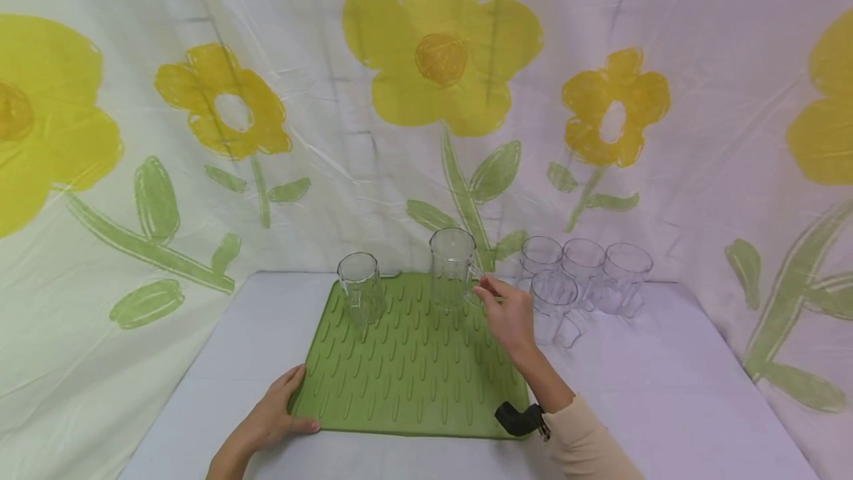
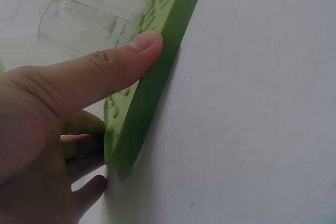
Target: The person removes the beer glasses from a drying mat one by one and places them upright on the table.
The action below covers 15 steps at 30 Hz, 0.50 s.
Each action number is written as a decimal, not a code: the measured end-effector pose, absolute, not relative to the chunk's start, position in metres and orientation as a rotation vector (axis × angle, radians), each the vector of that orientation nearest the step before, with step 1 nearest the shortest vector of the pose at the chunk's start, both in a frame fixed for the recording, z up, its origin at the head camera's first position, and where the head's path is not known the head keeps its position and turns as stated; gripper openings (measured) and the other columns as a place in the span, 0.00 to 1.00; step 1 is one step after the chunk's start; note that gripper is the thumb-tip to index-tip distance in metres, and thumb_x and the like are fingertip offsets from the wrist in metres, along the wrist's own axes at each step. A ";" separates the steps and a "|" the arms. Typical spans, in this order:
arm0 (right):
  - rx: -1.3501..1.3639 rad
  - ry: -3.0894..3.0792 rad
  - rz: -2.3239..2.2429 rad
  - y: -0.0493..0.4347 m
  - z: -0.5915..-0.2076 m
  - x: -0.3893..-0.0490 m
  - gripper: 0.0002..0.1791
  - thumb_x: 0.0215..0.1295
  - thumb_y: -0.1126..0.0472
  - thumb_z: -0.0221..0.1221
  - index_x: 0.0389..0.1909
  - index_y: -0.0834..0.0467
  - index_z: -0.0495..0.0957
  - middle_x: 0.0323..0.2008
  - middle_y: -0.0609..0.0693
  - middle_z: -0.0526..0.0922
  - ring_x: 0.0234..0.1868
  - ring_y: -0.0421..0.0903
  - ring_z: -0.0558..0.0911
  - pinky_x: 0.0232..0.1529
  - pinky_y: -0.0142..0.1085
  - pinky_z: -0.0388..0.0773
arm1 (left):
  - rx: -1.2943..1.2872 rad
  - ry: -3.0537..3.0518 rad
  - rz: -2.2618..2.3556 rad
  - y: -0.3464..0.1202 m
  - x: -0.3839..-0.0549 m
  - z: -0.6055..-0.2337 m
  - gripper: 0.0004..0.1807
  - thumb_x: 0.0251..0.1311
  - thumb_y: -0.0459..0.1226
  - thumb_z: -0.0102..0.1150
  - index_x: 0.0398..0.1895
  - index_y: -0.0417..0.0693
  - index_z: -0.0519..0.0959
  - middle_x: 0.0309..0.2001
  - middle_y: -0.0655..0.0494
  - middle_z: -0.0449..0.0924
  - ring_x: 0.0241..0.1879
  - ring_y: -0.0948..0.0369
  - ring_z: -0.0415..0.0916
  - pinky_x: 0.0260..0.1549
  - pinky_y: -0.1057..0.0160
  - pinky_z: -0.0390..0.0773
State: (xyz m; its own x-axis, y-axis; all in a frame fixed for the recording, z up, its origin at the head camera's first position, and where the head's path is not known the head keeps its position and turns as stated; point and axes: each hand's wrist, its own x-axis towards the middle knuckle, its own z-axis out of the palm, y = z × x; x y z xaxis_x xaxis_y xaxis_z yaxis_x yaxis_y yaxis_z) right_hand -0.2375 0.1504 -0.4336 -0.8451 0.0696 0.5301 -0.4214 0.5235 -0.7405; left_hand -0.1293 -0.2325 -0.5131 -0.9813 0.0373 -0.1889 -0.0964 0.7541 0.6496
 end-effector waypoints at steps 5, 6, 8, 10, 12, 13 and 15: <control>0.315 -2.227 1.286 0.151 -0.431 -0.234 0.13 0.58 0.68 0.66 0.44 0.69 0.84 0.36 0.62 0.88 0.33 0.57 0.87 0.24 0.21 0.76 | -0.051 2.761 1.036 -0.233 -0.130 -0.514 0.65 0.32 0.45 0.81 0.72 0.27 0.52 0.73 0.29 0.52 0.71 0.31 0.49 0.68 0.34 0.57; 0.325 -2.222 1.286 0.152 -0.431 -0.233 0.13 0.57 0.69 0.66 0.44 0.69 0.84 0.35 0.61 0.88 0.32 0.56 0.87 0.24 0.20 0.75 | -0.054 2.760 1.039 -0.233 -0.130 -0.514 0.65 0.32 0.44 0.81 0.72 0.28 0.52 0.73 0.29 0.52 0.71 0.32 0.49 0.68 0.34 0.56; 0.348 -2.208 1.280 0.152 -0.430 -0.232 0.13 0.56 0.70 0.66 0.43 0.69 0.84 0.34 0.61 0.88 0.31 0.56 0.87 0.25 0.19 0.75 | -0.054 2.761 1.039 -0.233 -0.130 -0.514 0.65 0.32 0.44 0.81 0.72 0.28 0.52 0.73 0.29 0.52 0.71 0.32 0.49 0.68 0.34 0.56; 0.364 -2.195 1.278 0.153 -0.430 -0.231 0.13 0.56 0.70 0.67 0.43 0.70 0.84 0.34 0.61 0.88 0.31 0.54 0.87 0.25 0.18 0.75 | -0.052 2.764 1.039 -0.233 -0.130 -0.514 0.65 0.31 0.44 0.81 0.72 0.28 0.52 0.73 0.29 0.52 0.71 0.31 0.49 0.68 0.34 0.56; 0.377 -2.188 1.274 0.154 -0.430 -0.229 0.13 0.55 0.70 0.67 0.42 0.69 0.84 0.33 0.61 0.88 0.30 0.52 0.87 0.25 0.18 0.75 | -0.048 2.766 1.041 -0.233 -0.130 -0.515 0.65 0.31 0.44 0.81 0.72 0.27 0.52 0.73 0.29 0.52 0.71 0.31 0.49 0.68 0.34 0.56; 0.382 -2.185 1.267 0.155 -0.429 -0.228 0.13 0.55 0.70 0.67 0.42 0.69 0.85 0.33 0.61 0.88 0.30 0.51 0.87 0.24 0.19 0.75 | -0.046 2.768 1.041 -0.233 -0.130 -0.515 0.65 0.31 0.44 0.81 0.72 0.27 0.52 0.72 0.29 0.52 0.71 0.31 0.49 0.68 0.34 0.56; 0.394 -2.182 1.262 0.155 -0.428 -0.226 0.11 0.56 0.70 0.67 0.41 0.69 0.85 0.32 0.61 0.88 0.30 0.50 0.87 0.23 0.19 0.74 | -0.043 2.768 1.042 -0.233 -0.130 -0.515 0.65 0.31 0.44 0.81 0.72 0.27 0.52 0.72 0.29 0.52 0.71 0.31 0.49 0.68 0.34 0.56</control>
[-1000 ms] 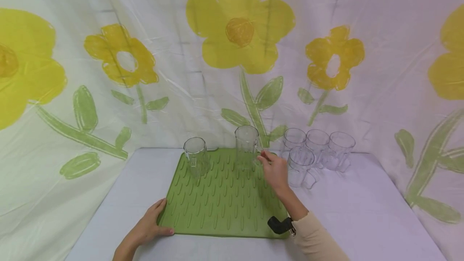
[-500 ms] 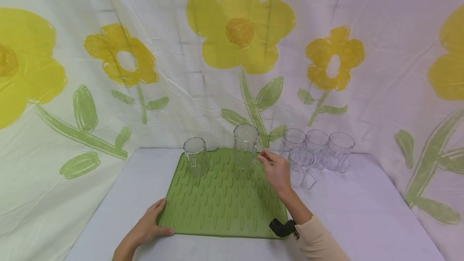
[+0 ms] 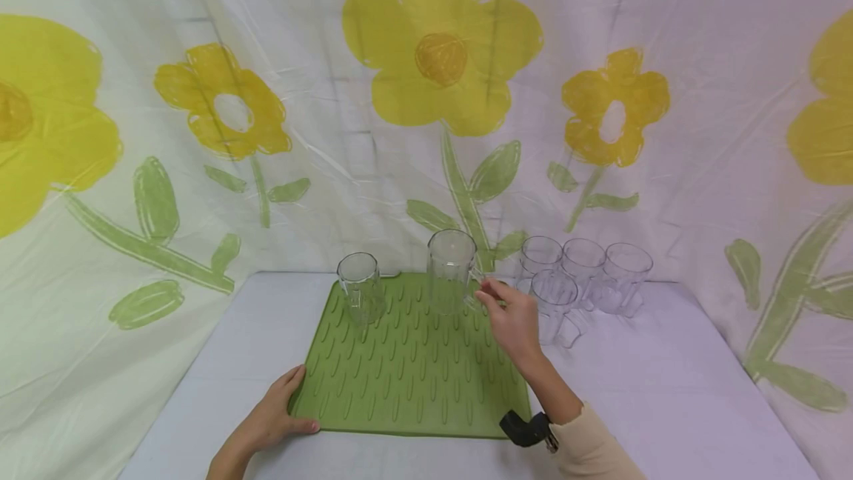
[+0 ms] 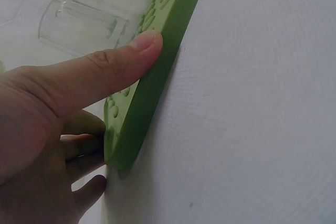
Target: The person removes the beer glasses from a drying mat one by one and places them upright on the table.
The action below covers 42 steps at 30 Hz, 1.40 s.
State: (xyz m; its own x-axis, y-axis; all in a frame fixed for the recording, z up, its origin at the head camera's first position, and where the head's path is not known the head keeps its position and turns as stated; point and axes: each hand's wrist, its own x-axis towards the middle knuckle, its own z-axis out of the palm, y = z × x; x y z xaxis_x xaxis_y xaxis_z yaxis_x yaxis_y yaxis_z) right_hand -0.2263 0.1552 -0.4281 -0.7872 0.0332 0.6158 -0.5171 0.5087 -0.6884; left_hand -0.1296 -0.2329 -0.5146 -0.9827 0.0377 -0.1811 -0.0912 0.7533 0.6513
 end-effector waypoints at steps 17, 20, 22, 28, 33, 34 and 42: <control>0.481 -2.178 1.353 0.161 -0.428 -0.202 0.06 0.57 0.72 0.65 0.36 0.65 0.86 0.30 0.57 0.89 0.33 0.26 0.82 0.31 0.17 0.79 | -0.066 2.759 1.039 -0.231 -0.128 -0.514 0.65 0.32 0.43 0.81 0.72 0.27 0.52 0.73 0.29 0.52 0.71 0.32 0.49 0.69 0.34 0.55; 0.478 -2.183 1.376 0.161 -0.428 -0.197 0.06 0.58 0.72 0.65 0.36 0.65 0.86 0.31 0.57 0.89 0.34 0.27 0.82 0.32 0.16 0.80 | -0.067 2.758 1.038 -0.231 -0.128 -0.513 0.65 0.32 0.43 0.81 0.72 0.28 0.52 0.73 0.29 0.52 0.71 0.32 0.49 0.69 0.34 0.55; 0.479 -2.186 1.389 0.161 -0.428 -0.194 0.07 0.57 0.72 0.65 0.37 0.66 0.86 0.31 0.58 0.89 0.34 0.27 0.82 0.32 0.17 0.80 | -0.070 2.757 1.034 -0.231 -0.128 -0.513 0.65 0.32 0.44 0.81 0.72 0.28 0.52 0.73 0.30 0.51 0.71 0.32 0.49 0.69 0.34 0.55; 0.480 -2.220 1.396 0.162 -0.431 -0.188 0.07 0.58 0.71 0.65 0.37 0.66 0.86 0.32 0.57 0.89 0.35 0.26 0.82 0.30 0.17 0.79 | -0.071 2.755 1.030 -0.232 -0.128 -0.513 0.65 0.32 0.44 0.81 0.72 0.28 0.52 0.73 0.30 0.51 0.72 0.32 0.49 0.69 0.34 0.55; 0.528 -2.230 1.366 0.161 -0.435 -0.186 0.06 0.57 0.71 0.65 0.36 0.63 0.86 0.31 0.54 0.89 0.34 0.29 0.83 0.32 0.17 0.80 | -0.061 2.761 1.029 -0.233 -0.128 -0.514 0.65 0.32 0.44 0.81 0.72 0.28 0.52 0.73 0.30 0.52 0.71 0.32 0.49 0.69 0.34 0.56; 0.539 -2.230 1.359 0.161 -0.436 -0.186 0.06 0.56 0.72 0.66 0.35 0.62 0.86 0.31 0.54 0.89 0.33 0.30 0.83 0.32 0.17 0.79 | -0.062 2.762 1.027 -0.233 -0.128 -0.514 0.65 0.32 0.44 0.81 0.72 0.28 0.52 0.73 0.30 0.52 0.71 0.32 0.49 0.69 0.34 0.56; 0.567 -2.225 1.358 0.162 -0.436 -0.184 0.06 0.56 0.72 0.65 0.34 0.63 0.86 0.30 0.54 0.89 0.33 0.31 0.84 0.34 0.18 0.81 | -0.068 2.758 1.023 -0.232 -0.129 -0.514 0.65 0.32 0.44 0.81 0.72 0.29 0.53 0.73 0.30 0.52 0.71 0.32 0.50 0.68 0.34 0.57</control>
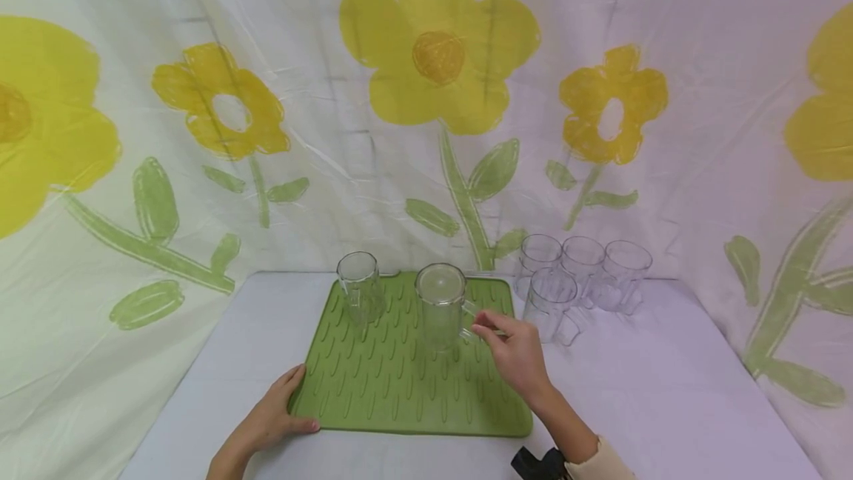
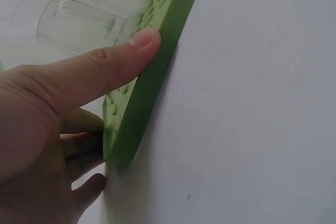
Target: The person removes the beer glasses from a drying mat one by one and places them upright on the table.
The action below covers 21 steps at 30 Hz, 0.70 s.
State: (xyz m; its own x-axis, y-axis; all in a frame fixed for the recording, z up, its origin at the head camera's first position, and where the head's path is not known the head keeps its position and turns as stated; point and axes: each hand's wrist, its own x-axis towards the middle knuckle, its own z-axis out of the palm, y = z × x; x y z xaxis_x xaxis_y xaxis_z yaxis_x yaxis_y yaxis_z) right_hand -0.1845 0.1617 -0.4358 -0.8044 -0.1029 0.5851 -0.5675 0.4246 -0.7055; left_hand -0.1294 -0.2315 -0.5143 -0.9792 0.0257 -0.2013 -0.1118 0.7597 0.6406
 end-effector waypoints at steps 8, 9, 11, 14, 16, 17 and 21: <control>0.586 -2.219 1.350 0.163 -0.437 -0.185 0.05 0.56 0.73 0.65 0.33 0.64 0.85 0.29 0.54 0.88 0.32 0.31 0.84 0.32 0.19 0.81 | -0.064 2.759 1.003 -0.231 -0.131 -0.515 0.65 0.32 0.46 0.81 0.73 0.30 0.53 0.73 0.31 0.53 0.71 0.33 0.51 0.67 0.34 0.59; 0.593 -2.217 1.353 0.163 -0.437 -0.185 0.05 0.56 0.73 0.65 0.34 0.64 0.85 0.29 0.54 0.88 0.32 0.31 0.84 0.32 0.19 0.81 | -0.065 2.762 0.996 -0.232 -0.130 -0.515 0.65 0.32 0.46 0.81 0.73 0.30 0.53 0.73 0.31 0.53 0.71 0.33 0.52 0.67 0.34 0.59; 0.610 -2.211 1.359 0.163 -0.438 -0.186 0.06 0.56 0.73 0.65 0.34 0.64 0.85 0.29 0.54 0.88 0.32 0.31 0.84 0.32 0.20 0.82 | -0.064 2.768 0.979 -0.233 -0.129 -0.515 0.65 0.33 0.46 0.81 0.73 0.30 0.53 0.73 0.31 0.53 0.71 0.33 0.52 0.67 0.35 0.59; 0.626 -2.209 1.348 0.163 -0.438 -0.186 0.06 0.56 0.73 0.65 0.34 0.63 0.86 0.29 0.54 0.88 0.32 0.32 0.84 0.31 0.20 0.81 | -0.066 2.768 0.973 -0.234 -0.128 -0.515 0.64 0.33 0.46 0.81 0.73 0.30 0.53 0.73 0.31 0.53 0.71 0.33 0.52 0.68 0.35 0.59; 0.631 -2.210 1.335 0.164 -0.437 -0.186 0.06 0.56 0.73 0.65 0.34 0.61 0.86 0.29 0.53 0.89 0.33 0.33 0.84 0.31 0.20 0.81 | -0.064 2.763 0.976 -0.234 -0.128 -0.515 0.65 0.33 0.46 0.81 0.72 0.29 0.53 0.73 0.31 0.53 0.71 0.33 0.52 0.68 0.35 0.59; 0.635 -2.210 1.325 0.164 -0.437 -0.186 0.07 0.56 0.73 0.65 0.34 0.61 0.86 0.29 0.53 0.89 0.32 0.34 0.85 0.30 0.20 0.81 | -0.066 2.759 0.983 -0.234 -0.128 -0.514 0.65 0.33 0.46 0.81 0.72 0.29 0.53 0.73 0.30 0.53 0.71 0.33 0.52 0.68 0.35 0.59; 0.656 -2.200 1.290 0.165 -0.437 -0.188 0.07 0.55 0.73 0.65 0.34 0.60 0.86 0.29 0.54 0.88 0.32 0.36 0.86 0.31 0.20 0.81 | -0.051 2.767 1.008 -0.231 -0.128 -0.512 0.65 0.32 0.45 0.81 0.72 0.27 0.53 0.73 0.29 0.51 0.72 0.33 0.50 0.69 0.35 0.57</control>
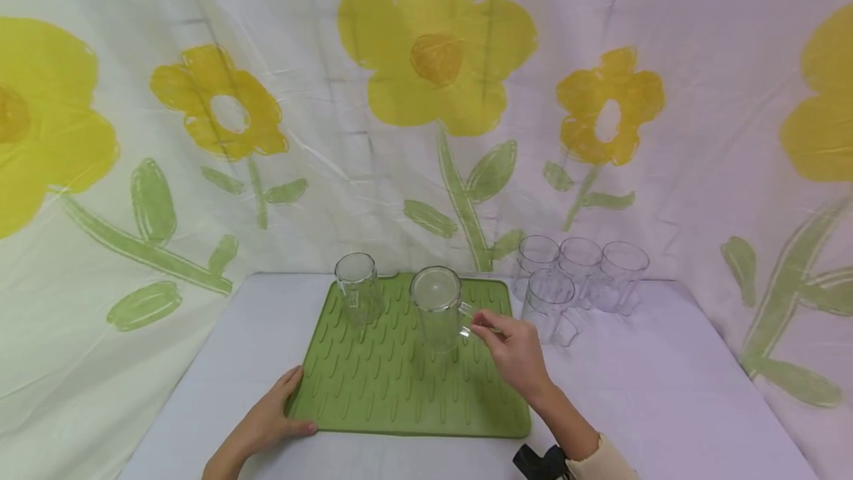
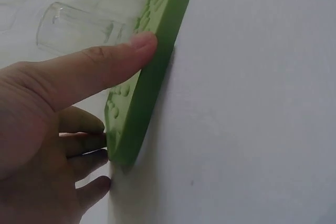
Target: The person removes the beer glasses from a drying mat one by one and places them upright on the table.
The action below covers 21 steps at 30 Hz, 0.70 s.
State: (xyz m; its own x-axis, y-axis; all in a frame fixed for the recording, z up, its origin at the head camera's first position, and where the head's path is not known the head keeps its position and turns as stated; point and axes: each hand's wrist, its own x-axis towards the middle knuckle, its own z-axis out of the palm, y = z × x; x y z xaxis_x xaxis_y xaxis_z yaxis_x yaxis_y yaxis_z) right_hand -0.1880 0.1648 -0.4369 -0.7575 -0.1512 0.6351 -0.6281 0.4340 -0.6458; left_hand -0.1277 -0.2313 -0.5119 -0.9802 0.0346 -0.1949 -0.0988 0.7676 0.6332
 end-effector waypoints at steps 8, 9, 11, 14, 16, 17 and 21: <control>0.720 -2.135 1.239 0.164 -0.436 -0.191 0.13 0.48 0.79 0.67 0.33 0.63 0.85 0.29 0.54 0.88 0.32 0.37 0.86 0.33 0.19 0.81 | -0.047 2.820 1.115 -0.216 -0.128 -0.505 0.59 0.41 0.45 0.77 0.72 0.28 0.54 0.74 0.31 0.50 0.72 0.33 0.49 0.69 0.36 0.56; 0.731 -2.124 1.236 0.164 -0.436 -0.191 0.14 0.46 0.80 0.67 0.33 0.63 0.85 0.29 0.54 0.88 0.32 0.38 0.87 0.33 0.19 0.81 | -0.049 2.829 1.118 -0.214 -0.128 -0.503 0.57 0.42 0.46 0.76 0.72 0.29 0.55 0.73 0.31 0.51 0.72 0.33 0.51 0.69 0.35 0.56; 0.750 -2.102 1.222 0.164 -0.437 -0.192 0.15 0.45 0.81 0.67 0.33 0.63 0.85 0.29 0.55 0.88 0.31 0.40 0.87 0.33 0.19 0.81 | -0.047 2.833 1.142 -0.208 -0.130 -0.500 0.54 0.45 0.47 0.74 0.71 0.30 0.57 0.72 0.31 0.55 0.71 0.33 0.53 0.68 0.34 0.58; 0.770 -2.074 1.179 0.164 -0.438 -0.194 0.15 0.44 0.81 0.68 0.32 0.62 0.85 0.28 0.55 0.88 0.30 0.43 0.87 0.31 0.19 0.81 | -0.030 2.805 1.220 -0.200 -0.133 -0.495 0.49 0.52 0.48 0.70 0.72 0.34 0.59 0.71 0.33 0.59 0.69 0.33 0.58 0.67 0.34 0.61; 0.780 -2.057 1.151 0.164 -0.437 -0.195 0.15 0.44 0.81 0.68 0.32 0.62 0.85 0.28 0.55 0.88 0.29 0.44 0.87 0.30 0.19 0.81 | 0.006 2.764 1.325 -0.195 -0.137 -0.491 0.45 0.56 0.47 0.68 0.72 0.36 0.60 0.70 0.34 0.62 0.67 0.34 0.62 0.66 0.35 0.64; 0.784 -2.049 1.143 0.164 -0.437 -0.195 0.14 0.44 0.80 0.68 0.31 0.62 0.85 0.28 0.55 0.88 0.28 0.44 0.87 0.30 0.19 0.80 | 0.028 2.735 1.388 -0.193 -0.139 -0.489 0.43 0.58 0.46 0.66 0.71 0.36 0.60 0.70 0.35 0.63 0.67 0.35 0.63 0.66 0.37 0.65; 0.808 -2.003 1.130 0.164 -0.435 -0.196 0.14 0.42 0.81 0.68 0.31 0.64 0.85 0.27 0.54 0.88 0.27 0.44 0.86 0.31 0.19 0.81 | 0.098 2.599 1.612 -0.187 -0.146 -0.483 0.37 0.63 0.42 0.62 0.70 0.35 0.62 0.67 0.37 0.68 0.67 0.41 0.67 0.66 0.45 0.68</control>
